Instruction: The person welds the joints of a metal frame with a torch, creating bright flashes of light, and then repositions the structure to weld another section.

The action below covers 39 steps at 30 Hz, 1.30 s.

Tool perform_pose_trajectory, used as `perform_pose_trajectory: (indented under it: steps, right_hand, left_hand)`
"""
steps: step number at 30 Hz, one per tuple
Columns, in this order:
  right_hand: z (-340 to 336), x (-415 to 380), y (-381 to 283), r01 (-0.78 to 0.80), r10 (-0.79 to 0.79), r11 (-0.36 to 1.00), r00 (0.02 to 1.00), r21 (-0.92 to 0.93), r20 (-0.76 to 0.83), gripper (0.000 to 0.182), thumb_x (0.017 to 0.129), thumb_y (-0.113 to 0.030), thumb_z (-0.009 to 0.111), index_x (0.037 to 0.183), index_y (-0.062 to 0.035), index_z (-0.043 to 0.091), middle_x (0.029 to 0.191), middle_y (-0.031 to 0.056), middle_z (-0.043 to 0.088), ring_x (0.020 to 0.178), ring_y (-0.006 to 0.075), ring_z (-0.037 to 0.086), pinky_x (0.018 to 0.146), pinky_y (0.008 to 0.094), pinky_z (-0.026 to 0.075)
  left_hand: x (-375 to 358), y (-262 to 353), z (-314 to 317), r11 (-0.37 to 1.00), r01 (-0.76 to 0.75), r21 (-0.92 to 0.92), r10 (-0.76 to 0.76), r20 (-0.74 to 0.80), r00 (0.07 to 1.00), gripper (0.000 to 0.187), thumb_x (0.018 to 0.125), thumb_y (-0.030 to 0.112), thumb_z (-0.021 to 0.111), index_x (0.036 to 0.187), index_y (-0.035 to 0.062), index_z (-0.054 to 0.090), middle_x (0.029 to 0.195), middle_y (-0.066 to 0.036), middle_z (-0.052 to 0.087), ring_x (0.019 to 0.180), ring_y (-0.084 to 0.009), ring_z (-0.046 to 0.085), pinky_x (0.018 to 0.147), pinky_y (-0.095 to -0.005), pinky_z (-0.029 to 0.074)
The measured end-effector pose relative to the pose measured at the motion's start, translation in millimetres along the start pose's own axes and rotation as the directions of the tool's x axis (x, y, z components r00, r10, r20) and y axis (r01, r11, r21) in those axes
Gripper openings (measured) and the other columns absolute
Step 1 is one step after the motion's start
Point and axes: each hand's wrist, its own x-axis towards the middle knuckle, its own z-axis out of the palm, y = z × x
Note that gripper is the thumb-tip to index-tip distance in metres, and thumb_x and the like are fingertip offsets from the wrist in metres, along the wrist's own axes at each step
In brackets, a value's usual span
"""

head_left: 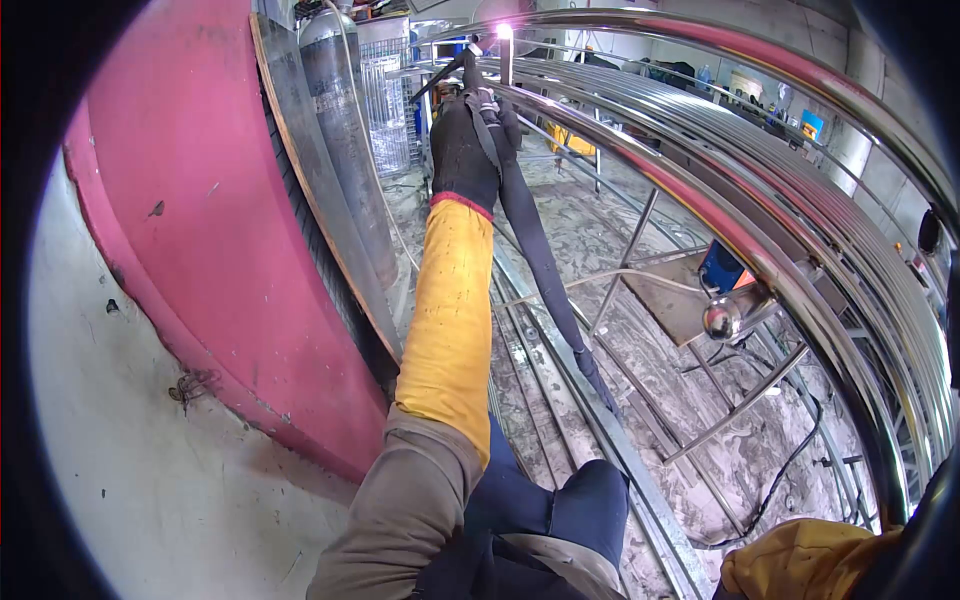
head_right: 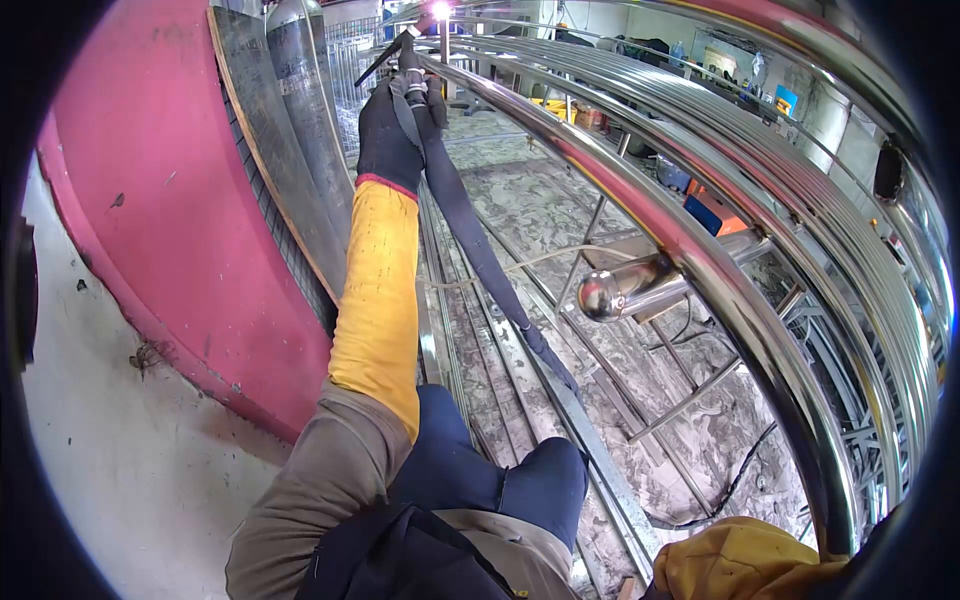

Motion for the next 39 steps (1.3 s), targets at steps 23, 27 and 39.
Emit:
perform_pose_trajectory:
  steps: [23,27,39]
  right_hand:
    - [-2,37,-46,-0.341,0.431,0.890,0.845,-0.301,0.316,0.039,0.113,-0.015,0.042,0.126,-0.0157,0.079,0.103,0.0012,0.080,0.094,0.0185,0.076,0.139,0.0547,0.024]
    - [-2,35,-45,-0.349,0.428,0.893,0.852,-0.283,0.302,0.040,0.113,-0.015,0.042,0.126,-0.0156,0.079,0.103,0.0013,0.080,0.094,0.0186,0.076,0.139,0.0547,0.024]
    - [-3,31,-45,-0.374,0.443,0.889,0.848,-0.264,0.290,0.040,0.114,-0.016,0.041,0.126,-0.0155,0.079,0.101,0.0015,0.079,0.093,0.0191,0.076,0.139,0.0548,0.024]
  left_hand:
    - [-8,15,12,0.919,0.138,-0.370,-0.172,-0.059,0.983,0.020,0.112,0.013,0.051,0.108,-0.0002,0.065,0.077,-0.001,0.055,0.061,-0.0132,0.057,0.055,-0.0286,0.050]
    - [-4,3,-1,0.999,-0.014,0.044,0.013,0.036,0.999,0.028,0.119,0.023,0.050,0.119,-0.0015,0.063,0.100,-0.014,0.073,0.076,-0.0197,0.072,0.065,-0.0324,0.060]
    - [-8,9,3,0.993,0.064,-0.097,-0.064,0.007,0.998,0.030,0.120,0.024,0.048,0.118,-0.0019,0.064,0.100,-0.014,0.074,0.074,-0.0185,0.071,0.064,-0.0320,0.060]
